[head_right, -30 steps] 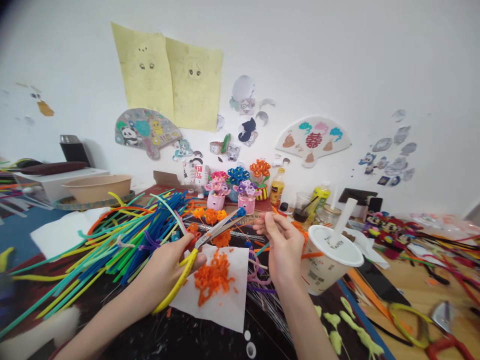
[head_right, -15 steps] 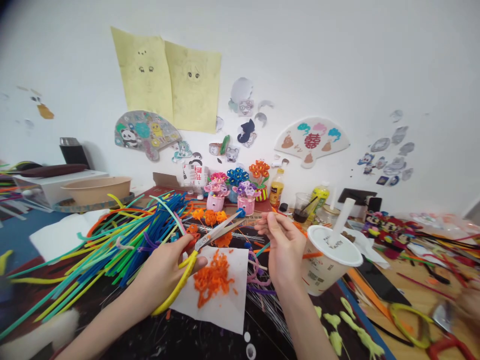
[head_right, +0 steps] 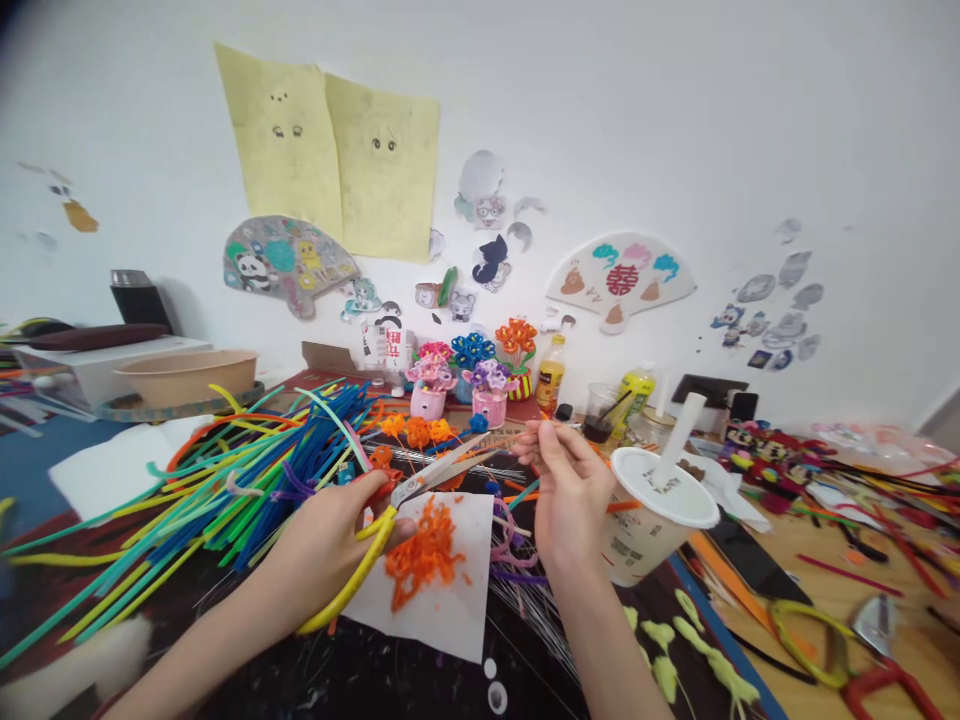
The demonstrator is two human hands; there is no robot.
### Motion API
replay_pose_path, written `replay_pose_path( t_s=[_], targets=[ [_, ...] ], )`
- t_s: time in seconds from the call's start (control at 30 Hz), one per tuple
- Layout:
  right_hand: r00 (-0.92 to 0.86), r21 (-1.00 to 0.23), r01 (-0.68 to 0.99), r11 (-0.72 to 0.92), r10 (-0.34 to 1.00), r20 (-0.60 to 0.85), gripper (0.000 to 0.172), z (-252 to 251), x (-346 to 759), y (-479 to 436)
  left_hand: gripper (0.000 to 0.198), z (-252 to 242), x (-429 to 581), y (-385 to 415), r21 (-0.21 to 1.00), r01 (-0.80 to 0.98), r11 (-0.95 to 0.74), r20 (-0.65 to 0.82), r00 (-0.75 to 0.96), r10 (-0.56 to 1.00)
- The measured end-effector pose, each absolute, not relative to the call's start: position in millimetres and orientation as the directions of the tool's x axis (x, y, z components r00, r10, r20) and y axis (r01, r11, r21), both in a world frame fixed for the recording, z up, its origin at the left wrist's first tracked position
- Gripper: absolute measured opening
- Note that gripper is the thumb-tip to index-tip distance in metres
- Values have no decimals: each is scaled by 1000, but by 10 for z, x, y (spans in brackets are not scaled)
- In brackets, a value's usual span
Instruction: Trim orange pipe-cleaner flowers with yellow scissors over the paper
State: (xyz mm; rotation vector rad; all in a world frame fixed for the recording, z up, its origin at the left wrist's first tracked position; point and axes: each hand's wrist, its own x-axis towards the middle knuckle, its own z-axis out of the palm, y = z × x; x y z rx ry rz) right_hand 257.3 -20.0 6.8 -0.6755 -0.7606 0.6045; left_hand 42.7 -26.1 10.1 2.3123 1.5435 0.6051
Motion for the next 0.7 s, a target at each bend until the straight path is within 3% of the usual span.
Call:
replay_pose_path(
  t_s=[0.43,0.7],
  targets=[
    [586,-731,-261,631,705,399,20,68,2578,-199,33,116,423,-252,424,818,-389,169,351,921],
    [584,-726,-302,618,722,371,18,89,2559,-213,29,80,405,-245,468,796,-384,146,359,922]
  ],
)
